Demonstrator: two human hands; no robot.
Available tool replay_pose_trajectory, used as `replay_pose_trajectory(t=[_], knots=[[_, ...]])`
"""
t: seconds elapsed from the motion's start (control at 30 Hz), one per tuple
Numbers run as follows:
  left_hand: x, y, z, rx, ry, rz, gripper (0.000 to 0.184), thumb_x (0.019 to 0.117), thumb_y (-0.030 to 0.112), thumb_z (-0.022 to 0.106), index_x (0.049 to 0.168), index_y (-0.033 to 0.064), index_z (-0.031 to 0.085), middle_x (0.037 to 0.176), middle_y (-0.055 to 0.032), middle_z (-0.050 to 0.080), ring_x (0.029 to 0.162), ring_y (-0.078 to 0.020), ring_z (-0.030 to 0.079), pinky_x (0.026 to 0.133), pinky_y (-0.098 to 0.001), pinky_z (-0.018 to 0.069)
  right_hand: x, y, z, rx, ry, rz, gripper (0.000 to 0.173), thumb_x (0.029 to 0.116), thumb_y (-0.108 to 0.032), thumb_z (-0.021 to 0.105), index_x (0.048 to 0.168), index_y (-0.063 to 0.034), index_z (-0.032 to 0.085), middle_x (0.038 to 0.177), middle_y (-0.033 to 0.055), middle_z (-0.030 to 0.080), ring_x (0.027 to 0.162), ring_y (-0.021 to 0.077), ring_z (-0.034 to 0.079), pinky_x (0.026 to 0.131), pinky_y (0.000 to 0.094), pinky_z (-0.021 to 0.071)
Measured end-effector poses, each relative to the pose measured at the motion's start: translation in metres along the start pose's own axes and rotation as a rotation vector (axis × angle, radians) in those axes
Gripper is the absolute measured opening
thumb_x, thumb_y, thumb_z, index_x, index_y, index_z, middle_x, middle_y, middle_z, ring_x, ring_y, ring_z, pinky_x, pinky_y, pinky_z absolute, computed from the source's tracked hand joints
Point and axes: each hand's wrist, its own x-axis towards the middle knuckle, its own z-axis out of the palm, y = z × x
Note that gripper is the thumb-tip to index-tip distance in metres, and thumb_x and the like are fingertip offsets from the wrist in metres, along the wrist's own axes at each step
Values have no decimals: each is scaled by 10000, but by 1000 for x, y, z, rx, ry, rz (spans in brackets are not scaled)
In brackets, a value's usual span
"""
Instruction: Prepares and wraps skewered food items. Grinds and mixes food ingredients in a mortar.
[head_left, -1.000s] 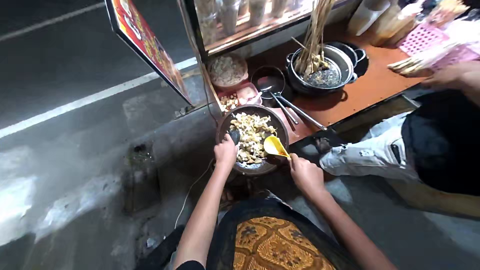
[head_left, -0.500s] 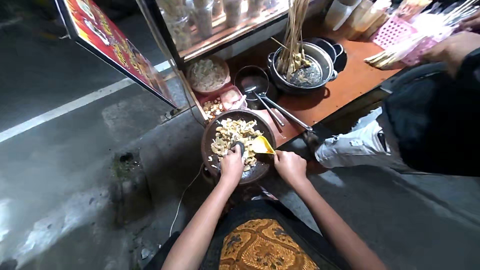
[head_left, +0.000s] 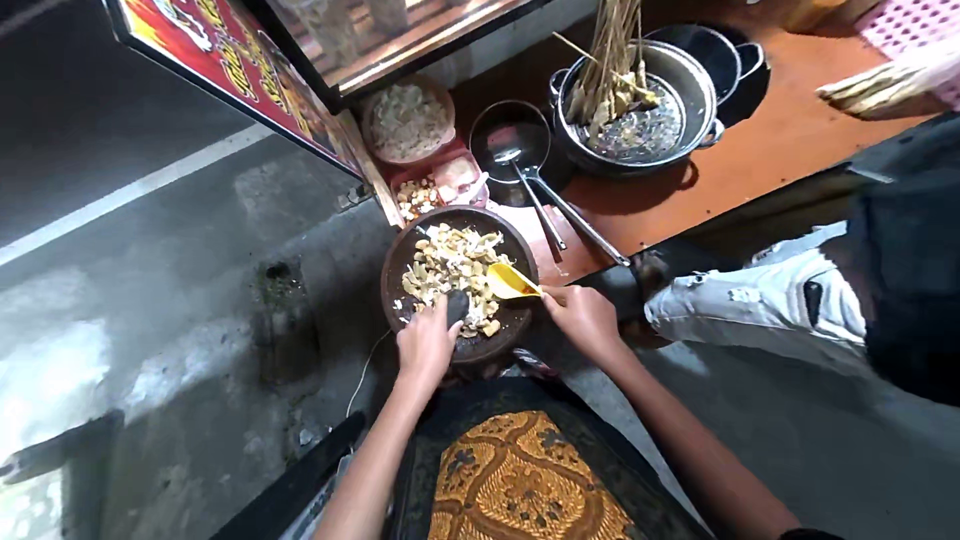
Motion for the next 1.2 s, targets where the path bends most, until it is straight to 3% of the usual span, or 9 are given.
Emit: replay_pose_trajectory(t=[0.17, 0.27, 0.37, 0.43, 0.5, 0.6, 0.87, 1.0, 1.2], knots=[[-31, -21, 1, 30, 36, -186, 617, 1049, 463, 529, 1515, 67, 453, 1148, -228, 701, 1029, -424, 700, 854, -580, 550, -11, -9, 25, -249, 68, -146, 388, 1079, -287, 447, 1325, -121, 697, 1062, 209, 739, 994, 410, 719, 794, 600, 544], [-19, -21, 17, -235, 8, -306, 640, 1057, 436, 525, 1528, 30, 373, 1093, -234, 704, 1049, -399, 697, 918, -554, 543, 1, -29, 35, -151, -112, -88, 402, 1086, -336, 422, 1289, -141, 710, 1132, 185, 738, 1095, 388, 698, 881, 607, 528], [2, -18, 32, -603, 100, -314, 576, 1048, 426, 557, 1452, 31, 441, 1046, -212, 685, 888, -336, 708, 801, -512, 575, 18, -44, 36, -30, -178, -39, 392, 1080, -358, 447, 1304, -191, 721, 1203, 149, 733, 1172, 355, 670, 963, 594, 498], [8, -6, 28, -603, 125, -245, 560, 1040, 404, 581, 1450, 41, 464, 1092, -213, 693, 943, -341, 709, 848, -527, 564, 15, -44, 41, -124, 10, -206, 357, 1065, -286, 481, 1311, -197, 724, 1118, 157, 752, 1076, 364, 706, 886, 579, 530], [0, 8, 18, -368, 124, -146, 564, 1030, 410, 590, 1468, 70, 481, 1122, -217, 707, 1032, -388, 704, 898, -572, 547, 14, -27, 51, -219, 406, -515, 272, 974, -121, 595, 1171, -126, 784, 896, 175, 744, 839, 374, 730, 710, 523, 575], [-19, 25, 7, -85, 105, -90, 551, 1031, 417, 582, 1485, 116, 500, 1151, -225, 685, 977, -412, 708, 807, -558, 568, 15, -8, 37, -298, 594, -688, 244, 932, -50, 637, 1122, -79, 787, 815, 172, 714, 756, 367, 710, 643, 485, 566], [-2, 40, 36, -26, 49, -8, 494, 1057, 419, 524, 1464, 139, 512, 1076, -217, 707, 930, -401, 723, 773, -541, 577, 3, -28, 15, -243, 177, -261, 317, 1033, -236, 538, 1260, -187, 754, 1010, 169, 756, 922, 395, 731, 719, 595, 549], [7, 27, 37, 3, 86, 2, 499, 1054, 402, 537, 1484, 148, 515, 1108, -232, 697, 950, -410, 717, 791, -550, 571, 7, -28, -2, -164, -67, -55, 379, 1091, -320, 456, 1382, -217, 676, 1206, 168, 729, 1134, 396, 680, 919, 622, 510], [-5, 23, 12, -191, 45, 12, 512, 1021, 418, 600, 1445, 137, 545, 1110, -196, 720, 1052, -393, 698, 904, -558, 541, 13, -12, -4, -36, -82, -43, 362, 1087, -343, 475, 1336, -217, 707, 1219, 136, 733, 1151, 370, 678, 958, 621, 500]])
